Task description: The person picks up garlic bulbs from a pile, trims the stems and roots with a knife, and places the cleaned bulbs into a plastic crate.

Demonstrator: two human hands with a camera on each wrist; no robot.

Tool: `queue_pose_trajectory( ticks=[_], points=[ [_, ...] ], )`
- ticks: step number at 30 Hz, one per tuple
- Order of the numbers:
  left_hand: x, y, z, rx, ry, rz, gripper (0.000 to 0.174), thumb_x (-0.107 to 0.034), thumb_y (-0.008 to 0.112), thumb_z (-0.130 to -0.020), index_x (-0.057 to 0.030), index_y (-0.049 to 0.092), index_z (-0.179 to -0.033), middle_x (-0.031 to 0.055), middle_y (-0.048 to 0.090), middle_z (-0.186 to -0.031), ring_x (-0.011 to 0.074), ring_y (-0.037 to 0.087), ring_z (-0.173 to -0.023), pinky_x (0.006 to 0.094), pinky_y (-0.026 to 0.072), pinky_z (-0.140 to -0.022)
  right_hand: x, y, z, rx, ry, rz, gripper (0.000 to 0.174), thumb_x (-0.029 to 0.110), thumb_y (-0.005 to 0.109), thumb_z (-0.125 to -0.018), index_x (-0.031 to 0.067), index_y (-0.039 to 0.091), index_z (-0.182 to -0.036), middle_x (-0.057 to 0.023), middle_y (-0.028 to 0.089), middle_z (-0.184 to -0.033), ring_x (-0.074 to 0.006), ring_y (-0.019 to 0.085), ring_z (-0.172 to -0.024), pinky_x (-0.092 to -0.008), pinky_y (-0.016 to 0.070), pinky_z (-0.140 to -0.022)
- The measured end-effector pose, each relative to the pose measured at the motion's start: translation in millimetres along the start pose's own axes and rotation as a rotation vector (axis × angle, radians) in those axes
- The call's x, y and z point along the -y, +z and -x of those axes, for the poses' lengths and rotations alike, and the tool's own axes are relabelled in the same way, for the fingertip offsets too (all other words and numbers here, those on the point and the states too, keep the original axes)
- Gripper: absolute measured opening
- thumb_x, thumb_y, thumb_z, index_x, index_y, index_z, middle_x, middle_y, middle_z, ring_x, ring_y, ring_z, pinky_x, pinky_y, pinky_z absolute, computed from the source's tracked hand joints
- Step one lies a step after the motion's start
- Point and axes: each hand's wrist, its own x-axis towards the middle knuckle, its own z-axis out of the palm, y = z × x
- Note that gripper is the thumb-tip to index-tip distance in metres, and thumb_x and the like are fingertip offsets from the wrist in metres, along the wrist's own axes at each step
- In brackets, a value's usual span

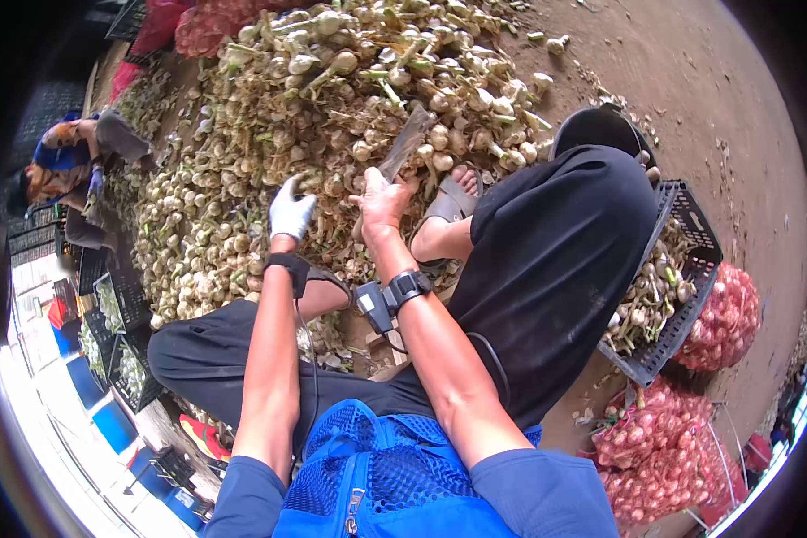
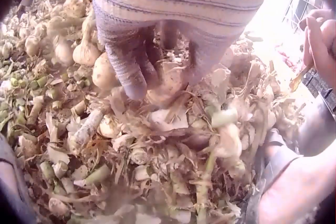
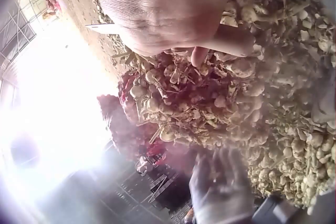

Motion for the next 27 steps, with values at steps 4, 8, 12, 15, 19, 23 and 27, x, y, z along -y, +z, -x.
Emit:
queue_pose_trajectory(
  ticks=[4, 8, 12, 15, 19, 23, 27],
  points=[
    [-1.8, 38.1, -8.9, 0.14, -0.015, -0.225, 0.066, -0.016, 0.07, -0.076, -0.0155, 0.052, -0.139, 0.0234, 0.059, -0.121, 0.0419, 0.059, -0.111, 0.0458, 0.0501, -0.096, -3.5, -1.1, -5.6, 0.013, 0.07, 0.043, 0.01, 0.013, 0.064, -0.087, 0.0036, 0.06, -0.085, 0.001, 0.054, -0.073, -0.0115, 0.053, -0.058, -0.0341, 0.059, -0.049],
    [-3.4, 51.8, -17.7, 0.168, -0.012, -0.337, 0.075, -0.011, 0.075, -0.073, -0.0197, 0.048, -0.142, 0.0229, 0.055, -0.123, 0.0447, 0.06, -0.107, 0.0476, 0.0524, -0.091, -8.7, -0.7, -11.2, -0.03, 0.076, 0.043, 0.018, 0.014, 0.068, -0.086, 0.0053, 0.059, -0.073, 0.0007, 0.052, -0.063, -0.0104, 0.046, -0.043, -0.0349, 0.0589, -0.052],
    [-4.8, 47.8, -19.1, 0.209, 0.023, -0.447, 0.068, -0.016, 0.075, -0.075, -0.0193, 0.051, -0.139, 0.0213, 0.057, -0.122, 0.0421, 0.062, -0.105, 0.0478, 0.0535, -0.088, -18.6, -0.9, -17.3, -0.042, 0.094, 0.054, 0.02, 0.014, 0.068, -0.086, 0.0042, 0.06, -0.071, 0.0006, 0.052, -0.063, -0.0107, 0.047, -0.044, -0.0348, 0.0584, -0.052],
    [-5.1, 44.4, -18.9, 0.172, 0.036, -0.361, 0.062, -0.033, 0.074, -0.076, -0.017, 0.056, -0.133, 0.0189, 0.058, -0.122, 0.0403, 0.063, -0.106, 0.0478, 0.0529, -0.089, -17.0, 2.0, -16.3, -0.047, 0.075, 0.041, 0.021, 0.013, 0.069, -0.085, 0.0034, 0.06, -0.068, -0.0008, 0.054, -0.065, -0.0118, 0.048, -0.044, -0.0356, 0.0587, -0.053],
    [-0.1, 54.5, -15.0, 0.101, 0.042, -0.194, 0.065, -0.031, 0.077, -0.073, -0.0164, 0.057, -0.134, 0.022, 0.057, -0.123, 0.0416, 0.06, -0.112, 0.0465, 0.051, -0.095, -10.1, -3.1, -11.3, -0.032, 0.068, 0.06, 0.022, 0.014, 0.07, -0.084, 0.0026, 0.06, -0.069, -0.0025, 0.056, -0.067, -0.0129, 0.049, -0.044, -0.037, 0.0592, -0.053],
    [-0.9, 47.9, -15.1, 0.257, -0.076, -0.269, 0.066, -0.027, 0.078, -0.074, -0.0167, 0.055, -0.135, 0.0232, 0.054, -0.127, 0.0406, 0.059, -0.115, 0.0456, 0.0505, -0.098, -7.1, -9.0, -3.7, -0.027, 0.065, 0.084, 0.023, 0.015, 0.071, -0.084, 0.0018, 0.059, -0.068, -0.0031, 0.056, -0.066, -0.0131, 0.049, -0.044, -0.0381, 0.06, -0.053],
    [0.6, 47.2, -4.5, 0.256, -0.074, -0.361, 0.077, -0.022, 0.084, -0.066, -0.0152, 0.053, -0.137, 0.0283, 0.05, -0.133, 0.0455, 0.058, -0.113, 0.0462, 0.0503, -0.098, -13.0, -9.3, -5.0, -0.002, 0.076, 0.129, 0.01, 0.013, 0.063, -0.086, 0.0032, 0.061, -0.084, 0.0, 0.053, -0.071, -0.0116, 0.051, -0.052, -0.0322, 0.058, -0.047]
  ],
)
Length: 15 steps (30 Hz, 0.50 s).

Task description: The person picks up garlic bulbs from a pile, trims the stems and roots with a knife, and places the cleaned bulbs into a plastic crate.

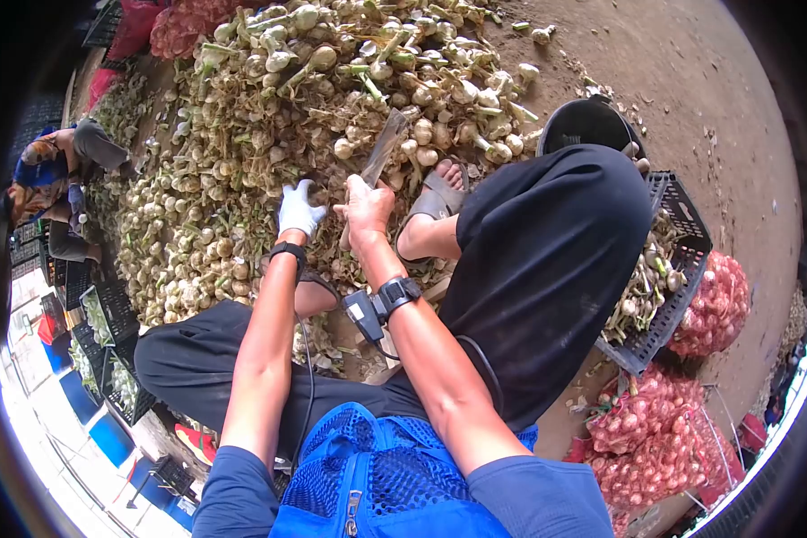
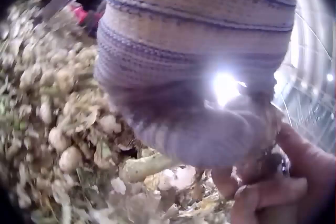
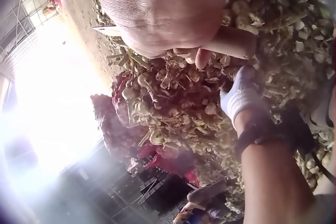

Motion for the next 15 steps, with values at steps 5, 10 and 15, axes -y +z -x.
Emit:
queue_pose_trajectory(
  ticks=[5, 10, 15],
  points=[
    [17.6, 25.8, -1.4, -0.041, -0.027, 0.092, 0.076, -0.022, 0.083, -0.065, -0.0156, 0.054, -0.135, 0.027, 0.057, -0.125, 0.0446, 0.059, -0.112, 0.0467, 0.0508, -0.096, -3.9, -2.0, -5.5, 0.027, 0.007, 0.026, 0.013, 0.015, 0.064, -0.086, 0.0017, 0.062, -0.089, -0.0001, 0.053, -0.071, -0.0121, 0.052, -0.053, -0.0337, 0.0585, -0.048],
    [26.1, 17.6, -7.4, -0.03, -0.055, 0.422, 0.066, -0.023, 0.082, -0.072, -0.0072, 0.057, -0.132, 0.0163, 0.07, -0.107, 0.0301, 0.068, -0.093, 0.0393, 0.0559, -0.083, -11.4, -2.1, -11.6, 0.018, 0.004, 0.05, 0.015, 0.015, 0.064, -0.086, 0.0004, 0.063, -0.088, -0.0006, 0.055, -0.072, -0.0122, 0.054, -0.055, -0.0329, 0.0584, -0.048],
    [15.2, -56.0, 13.0, 0.337, -0.177, 1.115, 0.058, -0.023, 0.078, -0.085, 0.0019, 0.055, -0.133, 0.0055, 0.071, -0.102, 0.0106, 0.065, -0.078, 0.0252, 0.0517, -0.06, -4.2, 1.1, -6.6, 0.036, -0.171, 0.212, 0.028, 0.025, 0.073, -0.086, -0.0017, 0.066, -0.088, -0.0029, 0.06, -0.075, -0.0123, 0.058, -0.058, -0.0309, 0.0585, -0.049]
  ],
)
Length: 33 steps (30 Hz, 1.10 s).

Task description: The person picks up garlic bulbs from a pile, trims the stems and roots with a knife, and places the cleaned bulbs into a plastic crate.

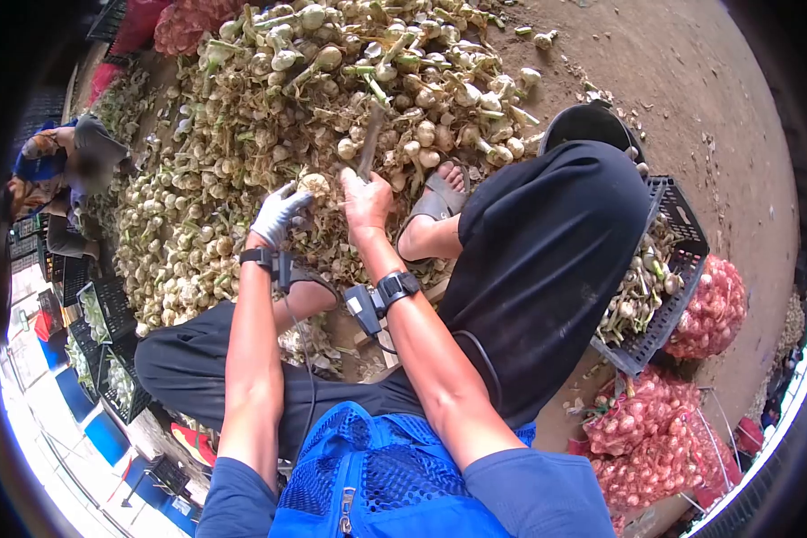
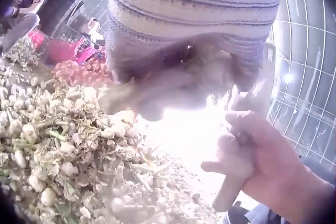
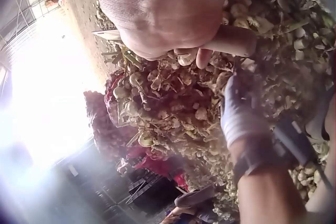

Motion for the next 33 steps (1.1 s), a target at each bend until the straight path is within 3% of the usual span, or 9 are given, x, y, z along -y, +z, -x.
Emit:
queue_pose_trajectory(
  ticks=[8, 12, 14, 18, 22, 24, 25, 28, 33],
  points=[
    [-88.7, 24.5, 80.7, -0.003, 0.352, -0.444, 0.042, -0.042, 0.07, -0.092, -0.0045, 0.071, -0.112, -0.0035, 0.064, -0.084, 0.0077, 0.055, -0.071, 0.0248, 0.0458, -0.067, 49.7, 4.3, 39.0, 0.494, 0.209, -0.169, 0.036, 0.04, 0.082, -0.083, 0.0065, 0.07, -0.091, -0.0013, 0.065, -0.077, -0.0121, 0.061, -0.062, -0.0327, 0.0571, -0.056],
    [-112.4, 27.9, 117.9, -0.29, 0.765, -1.192, 0.068, -0.049, 0.084, -0.072, -0.0049, 0.066, -0.121, 0.014, 0.067, -0.109, 0.0264, 0.067, -0.096, 0.0369, 0.0522, -0.085, 74.3, 5.6, 52.2, 0.663, 0.209, -0.306, 0.034, 0.036, 0.08, -0.086, 0.0048, 0.071, -0.096, -0.0006, 0.066, -0.077, -0.0107, 0.062, -0.065, -0.0304, 0.0556, -0.056],
    [-113.6, 38.0, 134.4, -0.058, 0.545, -0.401, 0.052, -0.021, 0.084, -0.079, -0.0052, 0.062, -0.123, 0.0048, 0.069, -0.108, 0.0132, 0.066, -0.095, 0.0287, 0.0546, -0.083, 105.2, 7.3, 74.6, 0.75, 0.144, -0.352, 0.033, 0.035, 0.078, -0.088, 0.0034, 0.072, -0.098, -0.0007, 0.067, -0.079, -0.01, 0.062, -0.065, -0.0294, 0.0542, -0.055],
    [-117.4, 23.6, 156.6, -0.144, 0.747, -0.274, 0.041, -0.013, 0.077, -0.084, -0.0017, 0.061, -0.12, 0.0037, 0.069, -0.105, 0.011, 0.066, -0.089, 0.0272, 0.0551, -0.08, 132.1, -2.3, 87.5, 0.786, -0.138, 0.015, 0.034, 0.036, 0.073, -0.092, 0.0019, 0.071, -0.097, -0.0018, 0.069, -0.082, -0.0099, 0.063, -0.067, -0.0293, 0.053, -0.057],
    [-124.7, 12.6, 176.9, -0.151, 0.671, -0.206, 0.037, -0.015, 0.08, -0.082, -0.0024, 0.061, -0.112, 0.0043, 0.07, -0.103, 0.0115, 0.066, -0.087, 0.0268, 0.0548, -0.079, 130.2, 2.9, 84.8, 0.52, -1.134, 0.602, 0.024, 0.026, 0.072, -0.083, 0.0049, 0.062, -0.081, -0.015, 0.064, -0.079, -0.0331, 0.066, -0.069, -0.0414, 0.0527, -0.062],
    [-120.2, 9.1, 176.4, -0.126, 0.648, -0.312, 0.044, -0.016, 0.082, -0.082, -0.0032, 0.058, -0.117, 0.0058, 0.069, -0.104, 0.0128, 0.066, -0.089, 0.0269, 0.0552, -0.079, 132.4, 2.8, 97.7, 0.542, -1.247, 0.615, 0.024, 0.026, 0.073, -0.081, 0.0064, 0.059, -0.08, -0.0133, 0.062, -0.079, -0.0332, 0.066, -0.071, -0.043, 0.0531, -0.063],
    [-87.9, -29.6, 131.9, -0.078, 1.062, -0.704, 0.063, -0.013, 0.082, -0.081, -0.001, 0.048, -0.132, 0.0083, 0.068, -0.108, 0.0149, 0.067, -0.093, 0.0278, 0.0564, -0.081, 132.4, 2.2, 102.4, 0.546, -1.286, 0.689, 0.022, 0.024, 0.074, -0.078, 0.007, 0.061, -0.084, -0.0116, 0.063, -0.081, -0.0333, 0.066, -0.072, -0.0418, 0.0536, -0.063],
    [-79.6, -9.3, 158.2, -0.085, 0.761, -0.162, 0.072, -0.01, 0.08, -0.083, -0.0014, 0.041, -0.143, 0.0093, 0.068, -0.11, 0.0147, 0.068, -0.091, 0.0277, 0.0582, -0.081, 123.5, 0.7, 106.1, 0.618, -1.324, 0.689, 0.02, 0.019, 0.074, -0.074, 0.0074, 0.06, -0.083, -0.0102, 0.062, -0.08, -0.0332, 0.067, -0.072, -0.0419, 0.0534, -0.062],
    [-72.5, -9.6, 162.8, -0.084, 0.69, -0.283, 0.08, -0.011, 0.082, -0.08, -0.0001, 0.035, -0.145, 0.0049, 0.071, -0.099, 0.0128, 0.069, -0.089, 0.0281, 0.0572, -0.084, 101.8, 3.4, 101.1, 0.61, -1.3, 0.761, 0.019, 0.016, 0.073, -0.072, 0.0084, 0.059, -0.081, -0.0101, 0.061, -0.079, -0.0327, 0.066, -0.071, -0.0417, 0.0532, -0.061]
  ],
)
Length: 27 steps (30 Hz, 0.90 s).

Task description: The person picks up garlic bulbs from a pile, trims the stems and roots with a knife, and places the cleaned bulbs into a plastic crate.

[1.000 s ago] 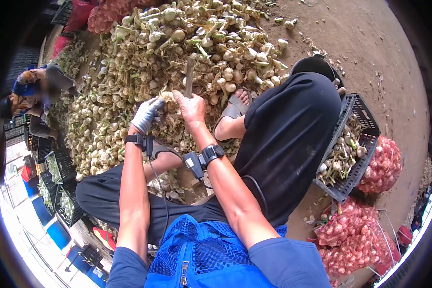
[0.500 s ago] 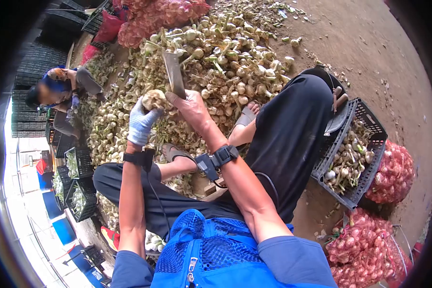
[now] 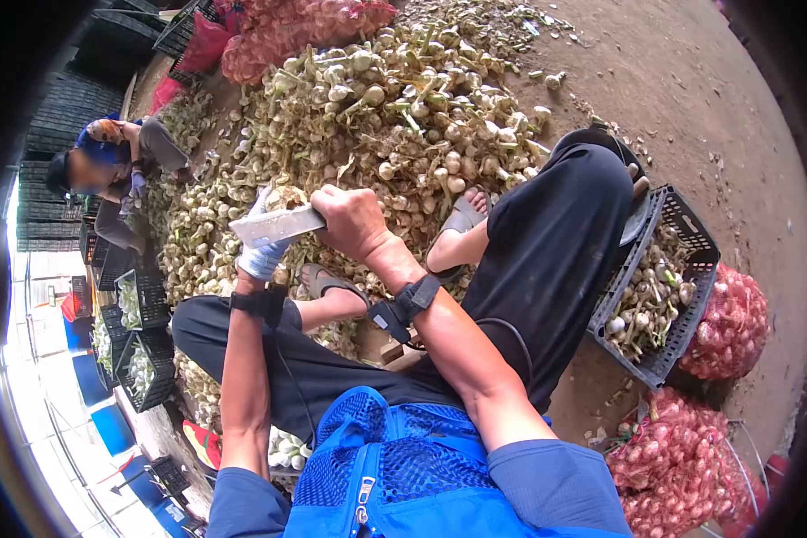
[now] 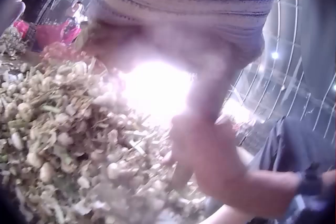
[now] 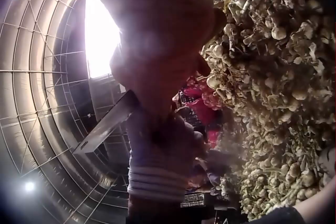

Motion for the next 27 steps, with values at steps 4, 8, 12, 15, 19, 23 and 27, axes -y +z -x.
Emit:
queue_pose_trajectory(
  ticks=[4, 8, 12, 15, 19, 23, 27],
  points=[
    [12.0, 0.3, -0.5, -0.015, -0.026, -0.117, 0.074, -0.008, 0.084, -0.073, -0.0004, 0.045, -0.135, 0.0045, 0.071, -0.097, 0.0147, 0.068, -0.088, 0.0292, 0.0555, -0.082, -2.5, 19.3, 5.7, -0.06, 0.062, -0.013, 0.018, 0.016, 0.072, -0.072, 0.0085, 0.057, -0.08, -0.0106, 0.06, -0.078, -0.0326, 0.066, -0.069, -0.0416, 0.0523, -0.059],
    [6.5, 1.2, -9.0, 0.027, 0.393, -0.701, 0.049, -0.015, 0.083, -0.069, -0.005, 0.061, -0.112, 0.0057, 0.072, -0.093, 0.0219, 0.068, -0.087, 0.0318, 0.054, -0.082, -15.0, 31.6, 7.5, -0.15, 0.042, -0.001, 0.019, 0.016, 0.071, -0.074, 0.0077, 0.055, -0.078, -0.0117, 0.059, -0.076, -0.0331, 0.064, -0.067, -0.0413, 0.0512, -0.057],
    [2.7, 10.4, -13.4, 0.078, 0.646, -1.063, 0.051, -0.016, 0.084, -0.068, -0.0058, 0.061, -0.112, 0.0044, 0.072, -0.093, 0.0212, 0.068, -0.088, 0.0318, 0.0538, -0.084, -24.7, 40.5, 17.9, -0.195, 0.066, -0.035, 0.02, 0.018, 0.07, -0.077, 0.0066, 0.053, -0.076, -0.0131, 0.057, -0.074, -0.0341, 0.063, -0.065, -0.0411, 0.0497, -0.056],
    [-5.9, 23.8, -1.0, 0.046, 0.14, -0.529, 0.037, -0.021, 0.076, -0.076, -0.0099, 0.066, -0.11, 0.0059, 0.071, -0.104, 0.0263, 0.066, -0.099, 0.0394, 0.0462, -0.103, -30.7, 37.3, 22.4, -0.194, 0.084, -0.032, 0.024, 0.022, 0.073, -0.074, 0.0053, 0.055, -0.077, -0.0141, 0.059, -0.075, -0.0343, 0.064, -0.068, -0.0408, 0.0507, -0.057],
    [-1.1, 24.5, -5.9, 0.182, 0.234, -0.83, 0.043, -0.018, 0.078, -0.077, -0.0055, 0.063, -0.115, 0.0068, 0.071, -0.105, 0.0245, 0.067, -0.1, 0.0377, 0.0473, -0.102, -31.2, 26.0, 24.7, -0.208, 0.1, -0.038, 0.025, 0.024, 0.073, -0.075, 0.0059, 0.056, -0.077, -0.0131, 0.058, -0.074, -0.0343, 0.063, -0.067, -0.0407, 0.0506, -0.057],
    [-67.5, 39.7, 16.3, -0.056, 0.187, -0.359, 0.025, -0.017, 0.076, -0.075, -0.0068, 0.07, -0.096, 0.006, 0.072, -0.091, 0.0236, 0.068, -0.085, 0.0323, 0.0535, -0.085, -90.4, 31.0, 48.3, 0.102, 0.644, 0.296, 0.027, 0.026, 0.071, -0.083, 0.0036, 0.059, -0.076, -0.0141, 0.066, -0.074, -0.0321, 0.068, -0.07, -0.0379, 0.0528, -0.059],
    [-78.6, 34.0, 23.6, -0.107, 0.117, -0.116, 0.046, -0.016, 0.079, -0.075, 0.0013, 0.061, -0.114, 0.0078, 0.072, -0.099, 0.0159, 0.068, -0.088, 0.0297, 0.0541, -0.085, -114.3, 41.0, 53.3, -0.429, 1.067, -0.258, 0.027, 0.021, 0.065, -0.084, 0.0033, 0.058, -0.065, -0.0023, 0.058, -0.056, -0.0122, 0.06, -0.056, -0.0344, 0.0513, -0.055]
  ],
)
